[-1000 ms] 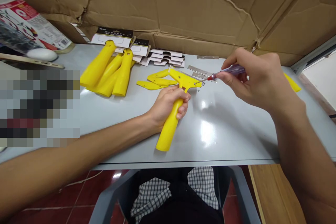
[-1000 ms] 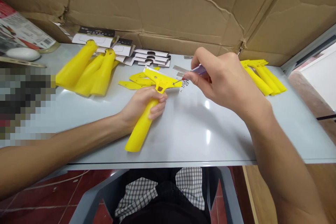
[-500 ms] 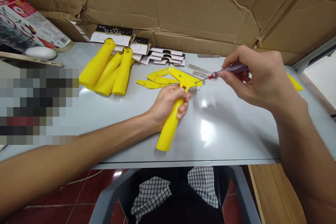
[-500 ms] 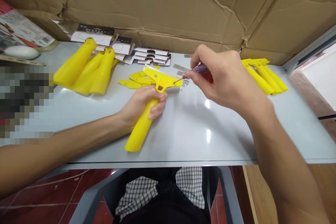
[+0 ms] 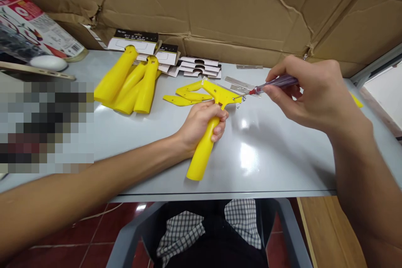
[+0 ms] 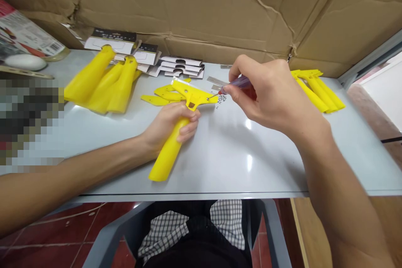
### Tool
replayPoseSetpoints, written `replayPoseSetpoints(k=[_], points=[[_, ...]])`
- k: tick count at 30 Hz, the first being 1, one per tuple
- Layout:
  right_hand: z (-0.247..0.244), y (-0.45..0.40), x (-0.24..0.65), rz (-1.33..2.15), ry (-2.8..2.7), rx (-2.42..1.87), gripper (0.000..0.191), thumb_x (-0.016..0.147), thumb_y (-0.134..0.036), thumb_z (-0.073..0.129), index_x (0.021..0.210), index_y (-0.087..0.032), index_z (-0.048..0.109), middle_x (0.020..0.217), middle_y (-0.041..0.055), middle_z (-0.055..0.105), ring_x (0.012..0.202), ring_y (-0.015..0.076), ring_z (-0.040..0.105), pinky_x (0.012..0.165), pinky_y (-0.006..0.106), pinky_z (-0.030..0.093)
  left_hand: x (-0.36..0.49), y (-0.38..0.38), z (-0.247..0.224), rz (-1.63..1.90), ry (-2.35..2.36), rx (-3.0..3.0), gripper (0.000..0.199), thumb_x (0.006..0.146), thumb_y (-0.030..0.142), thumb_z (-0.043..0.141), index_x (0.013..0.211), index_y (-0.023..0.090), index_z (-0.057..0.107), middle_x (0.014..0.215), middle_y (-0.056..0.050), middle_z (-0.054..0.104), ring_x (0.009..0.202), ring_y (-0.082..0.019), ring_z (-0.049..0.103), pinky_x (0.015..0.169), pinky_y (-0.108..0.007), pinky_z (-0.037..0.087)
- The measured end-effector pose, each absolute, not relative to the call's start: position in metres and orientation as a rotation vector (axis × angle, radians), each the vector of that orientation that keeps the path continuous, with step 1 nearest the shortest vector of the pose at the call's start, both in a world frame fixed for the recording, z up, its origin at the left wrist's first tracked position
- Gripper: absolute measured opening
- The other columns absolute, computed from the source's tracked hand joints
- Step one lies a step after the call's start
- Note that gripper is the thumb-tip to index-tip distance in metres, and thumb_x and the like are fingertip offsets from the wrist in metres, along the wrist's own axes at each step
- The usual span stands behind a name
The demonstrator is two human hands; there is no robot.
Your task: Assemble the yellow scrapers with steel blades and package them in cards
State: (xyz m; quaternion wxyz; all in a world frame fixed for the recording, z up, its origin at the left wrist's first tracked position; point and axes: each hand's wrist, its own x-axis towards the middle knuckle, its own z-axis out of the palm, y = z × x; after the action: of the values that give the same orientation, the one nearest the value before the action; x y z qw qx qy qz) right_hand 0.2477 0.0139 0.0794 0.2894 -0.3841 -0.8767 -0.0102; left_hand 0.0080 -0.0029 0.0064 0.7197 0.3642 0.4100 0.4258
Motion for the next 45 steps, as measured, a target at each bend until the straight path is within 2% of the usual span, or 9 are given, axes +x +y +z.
replayPoseSetpoints(k=[3, 8, 14, 20, 27, 32, 36, 41, 45], points=[[0.0803, 0.0136, 0.2462, -0.028, -2.353, -0.999, 0.008, 0.098, -0.025, 0.069, 0.096, -0.026, 0.062, 0.072, -0.0012, 0.072, 0.061, 0.0188, 0.065, 0.063, 0.036, 0.047, 0.0083, -0.0033, 0.0065, 0.943, 0.908, 0.809, 0.016, 0.067, 0.019, 0.069, 0.063, 0.02, 0.054, 0.045, 0.004, 0.047, 0.035, -0.007, 0.038, 0.032, -0.019, 0.028], [0.0805, 0.0114, 0.2462, 0.118, -2.361, -0.98, 0.019, 0.093, -0.018, 0.068, 0.107, -0.028, 0.06, 0.08, -0.0025, 0.072, 0.061, 0.0176, 0.064, 0.059, 0.034, 0.047, 0.0086, -0.0039, 0.0064, 0.948, 0.901, 0.814, 0.015, 0.067, 0.018, 0.069, 0.061, 0.019, 0.055, 0.045, 0.003, 0.047, 0.035, -0.007, 0.038, 0.032, -0.018, 0.029], [0.0795, 0.0137, 0.2469, -0.009, -2.327, -1.065, 0.008, 0.098, -0.026, 0.069, 0.097, -0.028, 0.062, 0.075, -0.0006, 0.073, 0.065, 0.0211, 0.068, 0.063, 0.037, 0.05, 0.0087, -0.0033, 0.0064, 0.944, 0.906, 0.817, 0.017, 0.067, 0.019, 0.069, 0.059, 0.019, 0.054, 0.044, 0.004, 0.047, 0.033, -0.007, 0.037, 0.032, -0.019, 0.028], [0.0803, 0.0137, 0.2485, 0.116, -2.373, -1.027, 0.019, 0.094, -0.023, 0.068, 0.11, -0.03, 0.061, 0.084, -0.0015, 0.073, 0.066, 0.0192, 0.066, 0.063, 0.035, 0.05, 0.0088, -0.004, 0.0068, 0.947, 0.911, 0.817, 0.015, 0.067, 0.02, 0.069, 0.063, 0.02, 0.054, 0.045, 0.004, 0.047, 0.034, -0.007, 0.038, 0.032, -0.019, 0.028], [0.0781, 0.0159, 0.2487, -0.004, -2.352, -1.065, 0.005, 0.1, -0.03, 0.067, 0.103, -0.03, 0.063, 0.078, -0.0008, 0.073, 0.065, 0.0217, 0.066, 0.065, 0.039, 0.05, 0.0096, -0.0038, 0.0072, 0.957, 0.914, 0.803, 0.015, 0.066, 0.019, 0.069, 0.062, 0.019, 0.055, 0.047, 0.004, 0.047, 0.035, -0.007, 0.038, 0.032, -0.019, 0.028], [0.0778, 0.016, 0.2488, 0.082, -2.382, -0.997, 0.018, 0.095, -0.023, 0.069, 0.111, -0.03, 0.064, 0.081, -0.0022, 0.073, 0.062, 0.0194, 0.064, 0.06, 0.036, 0.046, 0.0094, -0.004, 0.0077, 0.961, 0.912, 0.802, 0.015, 0.065, 0.019, 0.07, 0.06, 0.019, 0.055, 0.046, 0.003, 0.048, 0.035, -0.007, 0.038, 0.032, -0.019, 0.027], [0.077, 0.0165, 0.2483, 0.107, -2.359, -0.978, 0.011, 0.097, -0.024, 0.068, 0.106, -0.029, 0.064, 0.088, -0.0006, 0.078, 0.068, 0.0204, 0.069, 0.063, 0.036, 0.049, 0.0095, -0.0038, 0.0084, 0.948, 0.907, 0.801, 0.017, 0.066, 0.018, 0.069, 0.059, 0.019, 0.054, 0.045, 0.004, 0.046, 0.035, -0.007, 0.037, 0.032, -0.019, 0.027], [0.0779, 0.0176, 0.2487, -0.01, -2.325, -1.078, 0.007, 0.099, -0.036, 0.07, 0.098, -0.03, 0.068, 0.074, -0.0012, 0.074, 0.063, 0.0224, 0.068, 0.063, 0.038, 0.049, 0.0089, -0.0037, 0.0078, 0.948, 0.9, 0.809, 0.016, 0.067, 0.019, 0.069, 0.061, 0.019, 0.054, 0.045, 0.003, 0.047, 0.034, -0.007, 0.038, 0.032, -0.019, 0.028], [0.0793, 0.0154, 0.2497, 0.08, -2.365, -1.058, 0.012, 0.096, -0.03, 0.07, 0.107, -0.031, 0.066, 0.076, -0.0019, 0.073, 0.062, 0.0203, 0.065, 0.059, 0.035, 0.047, 0.008, -0.0035, 0.0063, 0.947, 0.91, 0.798, 0.015, 0.067, 0.018, 0.07, 0.063, 0.019, 0.055, 0.046, 0.003, 0.048, 0.035, -0.007, 0.039, 0.032, -0.019, 0.028]])
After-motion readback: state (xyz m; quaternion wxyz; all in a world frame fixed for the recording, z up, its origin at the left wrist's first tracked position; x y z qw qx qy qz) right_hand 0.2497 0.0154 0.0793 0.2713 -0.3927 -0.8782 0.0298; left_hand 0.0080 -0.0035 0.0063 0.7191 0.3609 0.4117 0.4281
